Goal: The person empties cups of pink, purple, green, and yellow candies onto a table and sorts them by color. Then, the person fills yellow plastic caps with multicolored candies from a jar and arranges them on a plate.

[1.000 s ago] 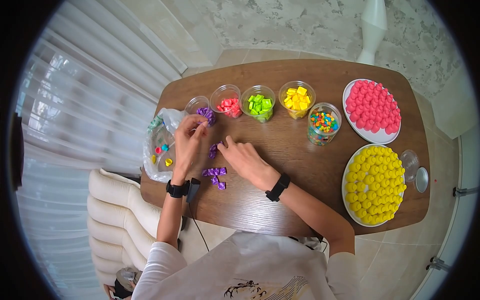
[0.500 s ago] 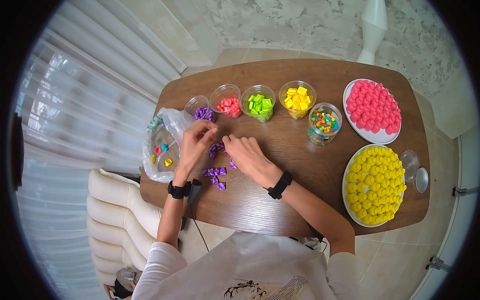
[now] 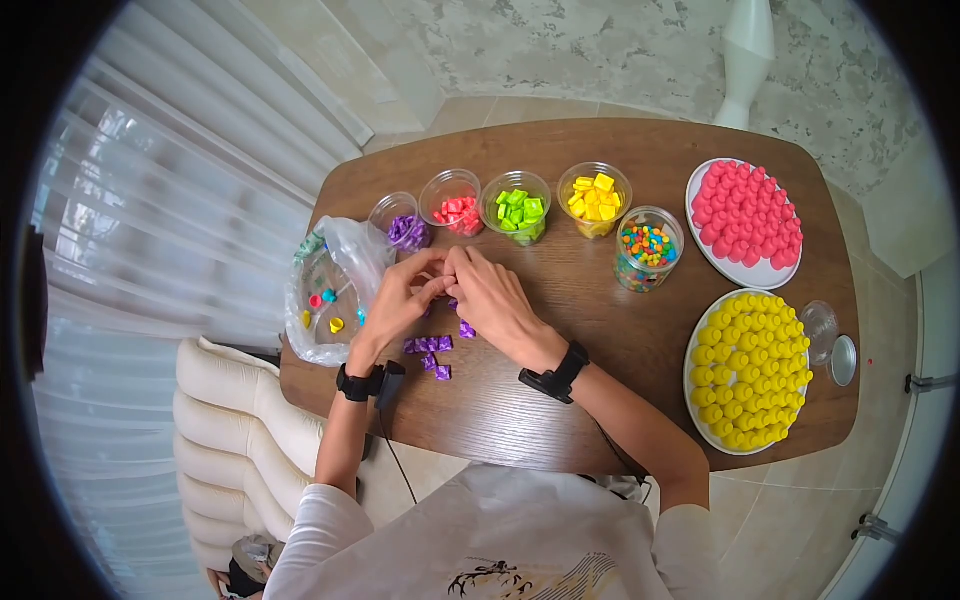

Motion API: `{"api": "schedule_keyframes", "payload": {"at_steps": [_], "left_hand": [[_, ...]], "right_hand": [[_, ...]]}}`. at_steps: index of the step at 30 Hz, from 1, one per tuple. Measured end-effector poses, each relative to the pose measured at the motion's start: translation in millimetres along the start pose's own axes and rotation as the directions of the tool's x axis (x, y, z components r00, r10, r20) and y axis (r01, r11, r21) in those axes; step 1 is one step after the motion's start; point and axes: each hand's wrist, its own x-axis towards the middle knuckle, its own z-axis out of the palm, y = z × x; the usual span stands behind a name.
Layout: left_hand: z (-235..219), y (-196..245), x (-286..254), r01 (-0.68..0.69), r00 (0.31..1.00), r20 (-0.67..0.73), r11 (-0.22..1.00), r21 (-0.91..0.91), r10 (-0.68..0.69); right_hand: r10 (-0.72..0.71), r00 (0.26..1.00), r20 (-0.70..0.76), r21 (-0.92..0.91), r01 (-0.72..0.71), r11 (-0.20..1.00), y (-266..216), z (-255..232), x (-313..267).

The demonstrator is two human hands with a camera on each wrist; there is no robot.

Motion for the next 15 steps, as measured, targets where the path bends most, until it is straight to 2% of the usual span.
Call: {"api": "schedule_keyframes", "payload": {"at_steps": [2,4,6,8,9,11,12,13,14,15], "left_hand": [[-2,2,1,0.002,1.0,-0.007,0.999,-0.036,-0.002],[-7,7,1,0.121,0.992,0.051,0.98,-0.157,-0.114],[-9,8,1,0.125,0.992,0.056,0.97,-0.21,-0.115],[-11,7,0,0.129,0.991,0.06,0.956,-0.262,-0.117],[-12,3,-1,0.127,0.992,0.044,0.961,-0.247,-0.12],[-18,0,-1,0.125,0.992,0.028,0.964,-0.233,-0.122],[-24,-2,2,0.113,0.983,-0.12,0.971,-0.211,-0.14],[-30,-3,5,0.105,0.952,-0.266,0.977,-0.188,-0.153],[-39,-6,11,0.106,0.952,-0.266,0.977,-0.187,-0.154],[-49,-9,18,0.077,0.924,-0.376,0.997,-0.017,-0.078]], "right_hand": [[0.016,0.999,-0.045,0.096,-0.011,0.995,-3,0,2],[0.03,0.997,-0.071,0.15,-0.019,0.989,-6,-2,4],[0.045,0.994,-0.095,0.204,-0.025,0.979,-6,-3,6],[0.105,0.993,-0.055,0.333,-0.08,0.94,-5,-4,8],[0.104,0.993,-0.056,0.333,-0.08,0.94,-5,-5,10],[0.198,0.979,0.05,0.434,-0.2,0.878,-8,-10,12],[0.199,0.979,0.049,0.434,-0.2,0.879,-8,-11,11],[0.142,0.989,-0.035,0.3,-0.126,0.946,-8,-12,10],[0.072,0.991,-0.109,0.155,-0.055,0.986,-8,-12,9],[0.07,0.992,-0.108,0.157,-0.053,0.986,-7,-12,7]]}}
